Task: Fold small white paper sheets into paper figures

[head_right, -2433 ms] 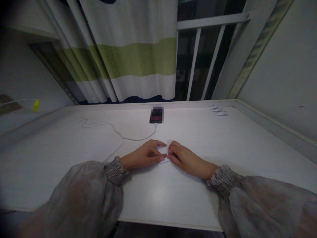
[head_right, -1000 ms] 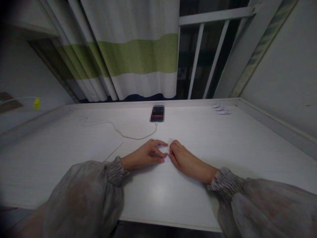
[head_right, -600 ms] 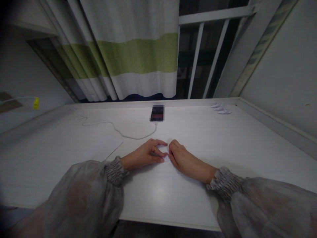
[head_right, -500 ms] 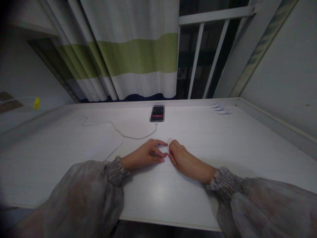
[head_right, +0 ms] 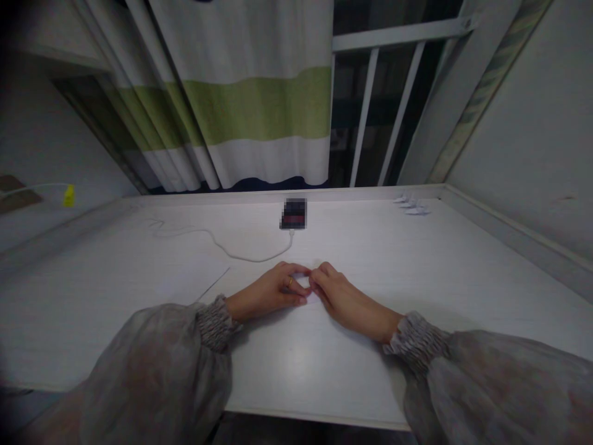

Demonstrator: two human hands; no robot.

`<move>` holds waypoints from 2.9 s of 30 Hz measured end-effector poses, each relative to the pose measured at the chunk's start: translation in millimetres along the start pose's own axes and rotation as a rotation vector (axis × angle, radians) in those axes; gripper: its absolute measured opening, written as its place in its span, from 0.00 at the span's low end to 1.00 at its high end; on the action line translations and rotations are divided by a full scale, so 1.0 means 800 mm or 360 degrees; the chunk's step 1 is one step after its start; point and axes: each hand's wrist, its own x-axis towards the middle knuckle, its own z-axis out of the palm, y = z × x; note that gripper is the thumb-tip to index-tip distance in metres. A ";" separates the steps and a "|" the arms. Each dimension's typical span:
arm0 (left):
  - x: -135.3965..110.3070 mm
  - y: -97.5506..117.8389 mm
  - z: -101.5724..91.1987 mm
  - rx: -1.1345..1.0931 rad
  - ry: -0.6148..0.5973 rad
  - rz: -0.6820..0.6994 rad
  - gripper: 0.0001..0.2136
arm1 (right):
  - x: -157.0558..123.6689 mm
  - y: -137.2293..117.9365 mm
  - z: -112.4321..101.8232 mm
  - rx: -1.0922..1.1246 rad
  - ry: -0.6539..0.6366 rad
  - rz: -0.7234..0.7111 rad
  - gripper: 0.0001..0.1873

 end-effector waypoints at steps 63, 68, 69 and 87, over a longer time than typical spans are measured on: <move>-0.003 0.000 -0.015 0.0011 -0.0131 0.0060 0.21 | 0.012 0.000 -0.016 0.0372 0.0004 0.0548 0.02; 0.001 0.002 -0.018 -0.0202 -0.0165 0.0021 0.10 | 0.012 -0.003 -0.018 0.0314 -0.0018 0.0557 0.05; 0.002 0.002 -0.016 -0.0220 -0.0131 0.0039 0.10 | 0.012 -0.005 -0.018 0.0315 -0.0024 0.0565 0.06; -0.002 -0.002 -0.015 -0.0043 -0.0107 0.0083 0.15 | 0.009 0.003 -0.018 0.0404 -0.0290 0.0245 0.01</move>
